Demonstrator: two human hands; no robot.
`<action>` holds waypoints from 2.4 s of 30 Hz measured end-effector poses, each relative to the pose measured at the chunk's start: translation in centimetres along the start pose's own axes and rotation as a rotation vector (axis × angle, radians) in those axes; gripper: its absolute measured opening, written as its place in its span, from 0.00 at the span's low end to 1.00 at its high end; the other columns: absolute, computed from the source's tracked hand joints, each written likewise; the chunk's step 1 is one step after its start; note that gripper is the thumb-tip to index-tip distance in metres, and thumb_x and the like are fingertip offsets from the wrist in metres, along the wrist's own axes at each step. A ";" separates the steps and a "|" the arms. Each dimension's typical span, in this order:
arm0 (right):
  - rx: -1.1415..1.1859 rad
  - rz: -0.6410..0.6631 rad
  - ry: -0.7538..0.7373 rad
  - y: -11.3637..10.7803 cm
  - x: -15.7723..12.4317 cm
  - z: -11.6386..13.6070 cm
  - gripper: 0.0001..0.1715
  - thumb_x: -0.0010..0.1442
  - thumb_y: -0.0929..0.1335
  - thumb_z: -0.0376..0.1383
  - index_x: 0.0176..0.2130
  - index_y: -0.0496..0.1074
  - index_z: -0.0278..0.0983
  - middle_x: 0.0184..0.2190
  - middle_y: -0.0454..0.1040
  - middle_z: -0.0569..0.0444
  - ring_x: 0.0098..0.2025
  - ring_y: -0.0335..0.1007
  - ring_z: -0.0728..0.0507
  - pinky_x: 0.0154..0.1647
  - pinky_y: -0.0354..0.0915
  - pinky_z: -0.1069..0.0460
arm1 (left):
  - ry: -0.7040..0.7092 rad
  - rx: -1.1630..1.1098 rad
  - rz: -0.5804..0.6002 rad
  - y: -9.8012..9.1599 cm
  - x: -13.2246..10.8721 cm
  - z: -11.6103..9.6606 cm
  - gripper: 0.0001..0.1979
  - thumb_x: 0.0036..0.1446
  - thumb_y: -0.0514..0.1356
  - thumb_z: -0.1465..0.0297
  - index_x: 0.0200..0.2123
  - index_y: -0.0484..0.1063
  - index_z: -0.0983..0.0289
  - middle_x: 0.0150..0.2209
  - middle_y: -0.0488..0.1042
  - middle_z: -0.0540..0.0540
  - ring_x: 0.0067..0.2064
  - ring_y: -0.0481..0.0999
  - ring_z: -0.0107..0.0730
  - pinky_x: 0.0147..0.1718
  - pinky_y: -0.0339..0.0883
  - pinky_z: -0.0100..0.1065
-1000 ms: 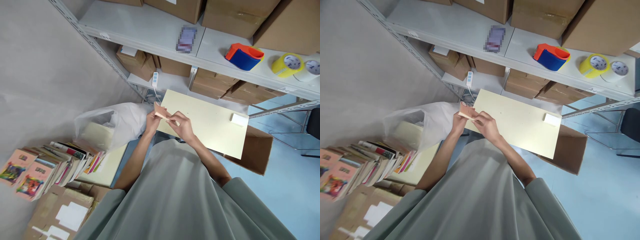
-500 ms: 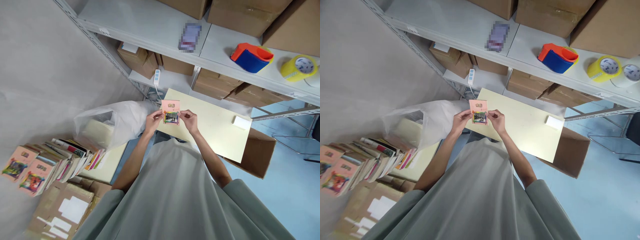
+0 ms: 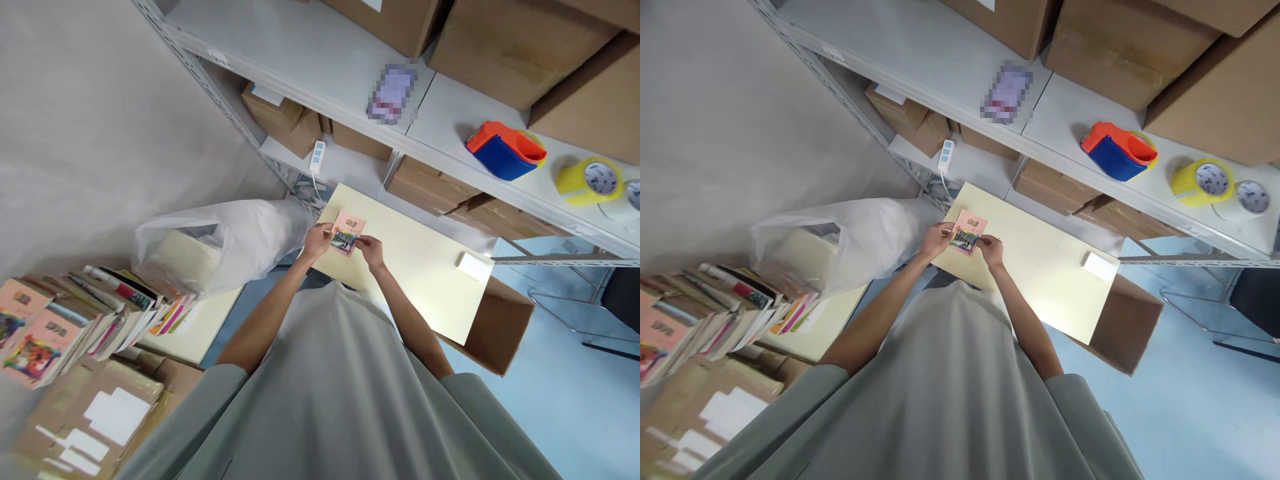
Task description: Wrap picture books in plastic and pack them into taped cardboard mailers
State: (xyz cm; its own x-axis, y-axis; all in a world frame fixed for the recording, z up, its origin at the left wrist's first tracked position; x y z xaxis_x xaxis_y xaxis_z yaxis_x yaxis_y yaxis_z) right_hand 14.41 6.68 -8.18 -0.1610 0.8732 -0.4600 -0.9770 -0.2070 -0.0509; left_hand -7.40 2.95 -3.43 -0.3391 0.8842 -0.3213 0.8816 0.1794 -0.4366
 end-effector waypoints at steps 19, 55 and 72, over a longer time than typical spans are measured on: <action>0.010 0.169 0.053 2.2 0.9 2.5 0.29 0.45 0.82 0.53 0.41 0.82 0.39 0.39 0.85 0.49 0.45 0.83 0.38 0.58 0.79 0.38 | -0.013 -0.067 -0.263 -7.9 -7.6 0.6 0.14 0.62 0.69 0.68 0.51 0.86 0.58 0.60 0.84 0.62 0.63 0.82 0.55 0.67 0.75 0.53; -0.340 0.350 -0.146 24.9 -19.1 15.2 0.28 0.64 0.80 0.60 0.51 0.84 0.43 0.50 0.88 0.46 0.53 0.86 0.36 0.60 0.81 0.39 | -0.349 0.476 0.156 -26.1 1.6 24.5 0.43 0.67 0.67 0.66 0.79 0.58 0.73 0.81 0.51 0.84 0.72 0.72 0.69 0.71 0.67 0.53; -0.406 0.103 -0.047 24.4 -23.0 14.5 0.28 0.64 0.79 0.60 0.50 0.85 0.43 0.49 0.89 0.46 0.53 0.87 0.35 0.60 0.81 0.38 | -0.350 0.594 0.262 -24.8 2.2 25.1 0.27 0.69 0.55 0.76 0.68 0.76 0.75 0.64 0.78 0.78 0.69 0.74 0.62 0.67 0.70 0.51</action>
State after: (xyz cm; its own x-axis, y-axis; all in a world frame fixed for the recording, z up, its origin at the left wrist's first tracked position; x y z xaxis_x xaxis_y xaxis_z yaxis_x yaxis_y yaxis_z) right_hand -7.80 -12.03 14.01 -0.2701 0.8561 -0.4406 -0.8228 -0.4429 -0.3562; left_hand -38.26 -10.34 -14.37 -0.3141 0.6589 -0.6835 0.6550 -0.3708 -0.6584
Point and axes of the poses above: each hand's wrist, its own x-axis towards the middle knuckle, its own y-axis out of the palm, z = x × y, the point moved 5 cm from there along x, towards the middle knuckle
